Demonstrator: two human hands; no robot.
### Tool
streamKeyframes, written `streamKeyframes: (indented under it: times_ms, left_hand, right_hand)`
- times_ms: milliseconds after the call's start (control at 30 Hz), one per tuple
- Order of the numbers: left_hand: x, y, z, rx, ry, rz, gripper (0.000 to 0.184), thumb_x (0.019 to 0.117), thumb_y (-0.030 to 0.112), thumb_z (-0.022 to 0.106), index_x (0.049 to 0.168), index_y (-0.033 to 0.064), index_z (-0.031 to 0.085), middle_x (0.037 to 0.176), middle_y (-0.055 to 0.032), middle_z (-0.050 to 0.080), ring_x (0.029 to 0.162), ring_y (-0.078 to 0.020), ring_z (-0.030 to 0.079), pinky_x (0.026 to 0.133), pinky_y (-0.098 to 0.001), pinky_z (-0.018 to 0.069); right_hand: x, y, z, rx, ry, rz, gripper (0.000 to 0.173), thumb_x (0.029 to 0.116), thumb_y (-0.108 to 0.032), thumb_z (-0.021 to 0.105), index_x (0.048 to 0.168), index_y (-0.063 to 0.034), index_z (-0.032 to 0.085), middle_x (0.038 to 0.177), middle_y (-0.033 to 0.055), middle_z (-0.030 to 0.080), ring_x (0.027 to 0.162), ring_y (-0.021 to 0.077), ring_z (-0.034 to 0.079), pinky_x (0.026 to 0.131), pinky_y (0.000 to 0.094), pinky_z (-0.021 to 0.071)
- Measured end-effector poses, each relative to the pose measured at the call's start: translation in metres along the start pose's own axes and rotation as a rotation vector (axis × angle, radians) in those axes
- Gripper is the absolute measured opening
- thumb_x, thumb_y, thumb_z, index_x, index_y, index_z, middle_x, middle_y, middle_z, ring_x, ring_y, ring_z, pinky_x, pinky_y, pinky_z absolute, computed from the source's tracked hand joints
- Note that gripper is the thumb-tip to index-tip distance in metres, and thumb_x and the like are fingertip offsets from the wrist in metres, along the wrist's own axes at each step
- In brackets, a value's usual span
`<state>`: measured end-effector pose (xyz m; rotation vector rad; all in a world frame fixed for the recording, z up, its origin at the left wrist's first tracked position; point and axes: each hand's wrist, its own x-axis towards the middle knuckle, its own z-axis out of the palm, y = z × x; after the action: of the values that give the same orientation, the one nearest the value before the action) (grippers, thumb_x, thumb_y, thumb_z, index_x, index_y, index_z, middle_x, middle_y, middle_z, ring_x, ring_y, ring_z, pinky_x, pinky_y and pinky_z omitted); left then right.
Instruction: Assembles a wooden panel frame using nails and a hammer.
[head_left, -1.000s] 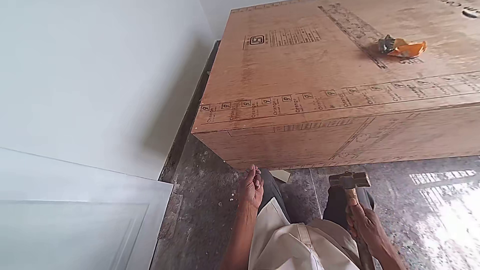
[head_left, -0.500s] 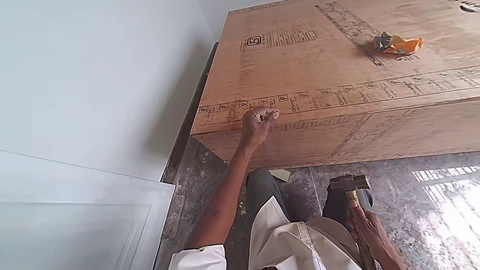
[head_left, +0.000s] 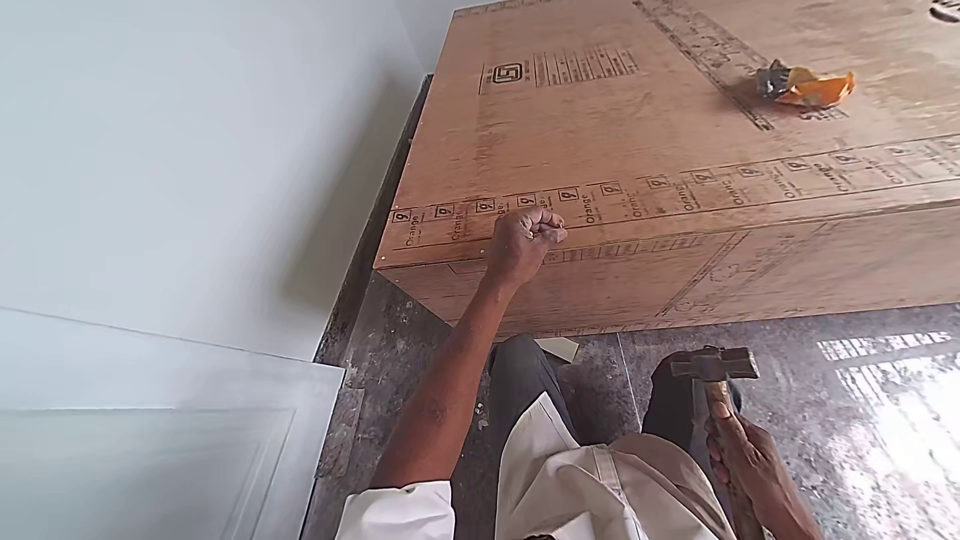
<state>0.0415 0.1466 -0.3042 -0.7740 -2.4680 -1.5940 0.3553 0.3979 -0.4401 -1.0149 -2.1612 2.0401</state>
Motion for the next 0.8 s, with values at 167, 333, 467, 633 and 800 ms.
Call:
streamKeyframes:
  times_ms: [167, 333, 467, 633, 800]
  left_hand:
    - [0.000, -0.003, -0.001, -0.006, -0.016, 0.031, 0.011, 0.0909, 0.005, 0.075, 0.101, 0.0006, 0.073, 0.093, -0.0061, 0.075, 0.079, -0.0064, 0.070, 0.078, -0.0248, 0.0593]
    - [0.001, -0.006, 0.001, 0.025, -0.006, 0.042, 0.011, 0.0923, 0.007, 0.074, 0.102, 0.0030, 0.074, 0.092, -0.0052, 0.076, 0.080, -0.0071, 0.071, 0.078, -0.0270, 0.0598]
    - [0.000, -0.003, 0.001, 0.059, -0.013, 0.035, 0.011, 0.0932, 0.009, 0.074, 0.102, 0.0032, 0.074, 0.091, -0.0050, 0.075, 0.078, -0.0081, 0.070, 0.077, -0.0295, 0.0589]
    - [0.001, -0.005, 0.001, 0.024, -0.011, 0.058, 0.010, 0.0922, 0.008, 0.074, 0.101, 0.0025, 0.073, 0.089, -0.0049, 0.075, 0.076, -0.0078, 0.071, 0.076, -0.0284, 0.0597]
    - [0.005, 0.002, 0.001, 0.065, -0.050, -0.016, 0.011, 0.0925, 0.013, 0.075, 0.102, 0.0066, 0.075, 0.089, -0.0029, 0.075, 0.078, -0.0097, 0.070, 0.078, -0.0345, 0.0584]
  right_hand:
    - [0.002, -0.043, -0.006, 0.098, -0.041, -0.144, 0.045, 0.1019, -0.054, 0.042, 0.094, -0.0127, 0.061, 0.057, -0.0065, 0.056, 0.040, 0.0062, 0.053, 0.037, 0.0224, 0.0482]
    - [0.010, -0.099, -0.009, 0.143, -0.124, -0.420, 0.046, 0.0954, -0.064, 0.058, 0.098, -0.0186, 0.065, 0.062, -0.0097, 0.058, 0.044, 0.0038, 0.054, 0.039, 0.0204, 0.0498]
    - [0.014, -0.134, -0.004, 0.118, -0.206, -0.568, 0.045, 0.0982, -0.063, 0.055, 0.101, -0.0194, 0.065, 0.064, -0.0104, 0.058, 0.046, 0.0032, 0.055, 0.040, 0.0193, 0.0499]
    - [0.018, -0.161, 0.008, 0.064, -0.259, -0.667, 0.042, 0.1013, -0.059, 0.053, 0.101, -0.0186, 0.066, 0.065, -0.0110, 0.059, 0.048, 0.0026, 0.056, 0.041, 0.0193, 0.0506]
    - [0.014, -0.155, 0.016, 0.112, -0.269, -0.645, 0.044, 0.1012, -0.060, 0.052, 0.101, -0.0179, 0.066, 0.064, -0.0105, 0.058, 0.046, 0.0029, 0.055, 0.040, 0.0195, 0.0501]
